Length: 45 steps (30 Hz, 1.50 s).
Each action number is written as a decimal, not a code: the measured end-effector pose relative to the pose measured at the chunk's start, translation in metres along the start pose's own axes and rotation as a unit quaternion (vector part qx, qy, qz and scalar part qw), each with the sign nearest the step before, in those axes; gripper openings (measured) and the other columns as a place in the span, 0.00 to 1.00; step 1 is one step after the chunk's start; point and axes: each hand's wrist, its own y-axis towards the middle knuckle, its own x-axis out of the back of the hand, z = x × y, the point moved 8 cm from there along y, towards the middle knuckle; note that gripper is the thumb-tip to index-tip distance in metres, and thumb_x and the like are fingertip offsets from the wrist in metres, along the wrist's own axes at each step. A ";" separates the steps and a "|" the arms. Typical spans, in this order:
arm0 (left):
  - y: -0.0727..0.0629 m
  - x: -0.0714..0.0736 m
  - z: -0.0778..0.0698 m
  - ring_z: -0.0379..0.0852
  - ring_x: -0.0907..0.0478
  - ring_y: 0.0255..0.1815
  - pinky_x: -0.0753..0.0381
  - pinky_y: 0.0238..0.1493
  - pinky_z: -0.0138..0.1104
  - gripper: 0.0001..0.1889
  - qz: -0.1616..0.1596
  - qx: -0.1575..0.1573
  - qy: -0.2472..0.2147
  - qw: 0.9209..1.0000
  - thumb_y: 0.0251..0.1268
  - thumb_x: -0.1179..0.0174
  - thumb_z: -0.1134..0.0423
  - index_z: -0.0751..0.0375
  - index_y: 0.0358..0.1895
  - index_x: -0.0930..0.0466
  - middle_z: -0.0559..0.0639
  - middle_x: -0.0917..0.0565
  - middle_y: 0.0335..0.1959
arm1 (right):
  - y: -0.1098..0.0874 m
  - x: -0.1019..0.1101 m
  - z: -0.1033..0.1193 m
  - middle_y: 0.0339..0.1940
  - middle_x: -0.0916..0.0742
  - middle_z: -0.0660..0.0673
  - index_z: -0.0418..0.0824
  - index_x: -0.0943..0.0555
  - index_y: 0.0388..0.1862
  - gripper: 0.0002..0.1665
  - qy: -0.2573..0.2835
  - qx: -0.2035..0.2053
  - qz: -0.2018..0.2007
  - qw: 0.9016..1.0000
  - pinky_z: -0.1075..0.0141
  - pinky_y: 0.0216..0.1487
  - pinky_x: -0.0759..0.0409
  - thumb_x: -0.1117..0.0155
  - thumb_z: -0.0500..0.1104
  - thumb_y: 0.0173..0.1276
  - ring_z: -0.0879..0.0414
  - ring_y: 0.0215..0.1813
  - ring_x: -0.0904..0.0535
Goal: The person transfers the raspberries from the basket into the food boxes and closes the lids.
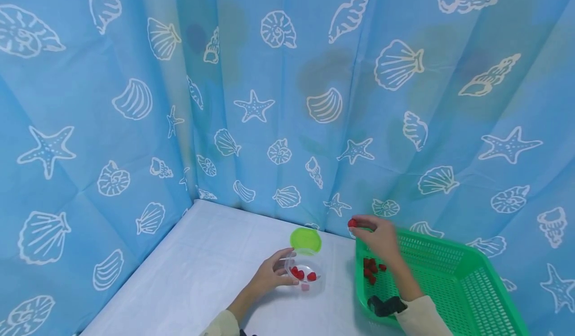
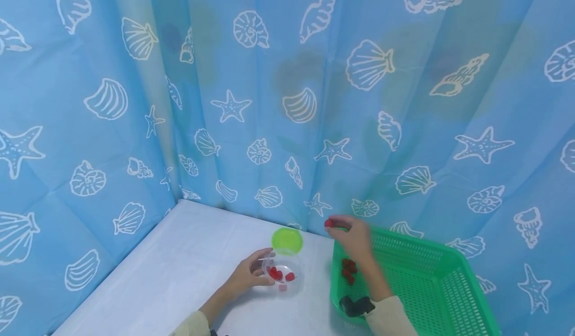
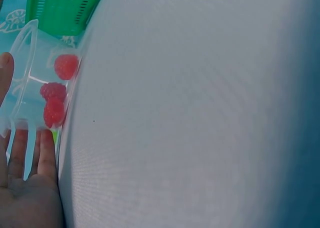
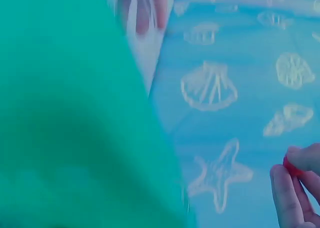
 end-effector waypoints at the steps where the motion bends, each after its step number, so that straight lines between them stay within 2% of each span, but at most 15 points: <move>1: 0.000 0.000 0.000 0.55 0.31 0.67 0.21 0.57 0.43 0.41 0.000 0.000 0.000 1.000 0.53 0.27 0.61 0.47 0.72 0.36 0.48 0.28 0.67 | -0.001 -0.005 0.004 0.44 0.11 0.45 0.40 0.16 0.52 0.19 0.005 0.002 0.000 1.000 0.66 0.43 0.16 0.28 0.44 0.62 0.51 0.49 0.17; 8: -0.002 0.001 0.002 0.55 0.31 0.67 0.22 0.57 0.43 0.41 -0.001 0.000 0.000 1.000 0.53 0.26 0.60 0.47 0.72 0.36 0.49 0.28 0.67 | -0.010 -0.039 0.023 0.45 0.13 0.42 0.37 0.16 0.50 0.19 0.045 0.010 -0.001 0.999 0.61 0.46 0.16 0.27 0.37 0.59 0.48 0.48 0.16; 16: -0.003 0.002 0.004 0.55 0.31 0.67 0.21 0.57 0.44 0.42 -0.010 0.007 0.002 1.000 0.52 0.26 0.59 0.46 0.72 0.35 0.48 0.28 0.67 | -0.025 -0.074 0.032 0.45 0.14 0.46 0.41 0.14 0.47 0.18 0.033 0.029 -0.007 0.999 0.63 0.43 0.15 0.25 0.36 0.57 0.51 0.48 0.15; 23: -0.005 0.002 -0.002 0.54 0.31 0.68 0.21 0.57 0.42 0.43 -0.017 0.003 0.014 1.000 0.51 0.25 0.57 0.46 0.73 0.36 0.46 0.28 0.67 | -0.040 -0.098 0.023 0.47 0.15 0.48 0.45 0.15 0.50 0.22 -0.009 -0.024 -0.010 1.000 0.62 0.43 0.15 0.23 0.39 0.55 0.50 0.49 0.15; 26: -0.005 0.002 -0.004 0.53 0.31 0.68 0.21 0.57 0.42 0.43 -0.016 0.001 0.016 1.000 0.52 0.25 0.57 0.45 0.73 0.37 0.45 0.28 0.67 | -0.044 -0.108 0.017 0.46 0.15 0.50 0.46 0.15 0.50 0.22 -0.011 -0.042 -0.005 0.999 0.63 0.44 0.16 0.22 0.39 0.54 0.52 0.50 0.16; 29: -0.004 0.002 -0.004 0.54 0.31 0.68 0.21 0.57 0.43 0.43 -0.015 -0.004 0.017 1.000 0.52 0.26 0.57 0.46 0.73 0.37 0.45 0.28 0.68 | -0.046 -0.115 0.015 0.44 0.15 0.50 0.45 0.15 0.48 0.22 -0.020 -0.029 -0.002 0.999 0.63 0.44 0.16 0.22 0.37 0.53 0.52 0.49 0.16; 35: -0.003 0.003 -0.004 0.53 0.31 0.68 0.22 0.57 0.42 0.43 -0.018 -0.013 0.028 0.999 0.52 0.26 0.55 0.44 0.73 0.37 0.44 0.28 0.67 | -0.047 -0.126 0.018 0.42 0.15 0.50 0.44 0.15 0.47 0.21 -0.061 0.024 0.003 0.998 0.63 0.43 0.15 0.22 0.36 0.52 0.53 0.47 0.16; 39: -0.002 0.002 -0.003 0.53 0.31 0.68 0.22 0.58 0.42 0.43 -0.014 -0.014 0.031 0.999 0.52 0.26 0.55 0.45 0.73 0.37 0.44 0.28 0.67 | -0.049 -0.134 0.013 0.42 0.15 0.50 0.45 0.15 0.47 0.20 -0.076 0.028 0.009 0.997 0.64 0.42 0.15 0.22 0.36 0.53 0.54 0.46 0.16; 45: -0.001 0.001 -0.001 0.53 0.31 0.68 0.23 0.59 0.41 0.43 -0.005 -0.019 0.023 1.000 0.53 0.26 0.56 0.47 0.73 0.37 0.45 0.28 0.67 | -0.053 -0.144 0.009 0.41 0.15 0.49 0.41 0.14 0.47 0.21 -0.085 0.011 0.016 0.996 0.62 0.43 0.15 0.22 0.36 0.53 0.53 0.46 0.16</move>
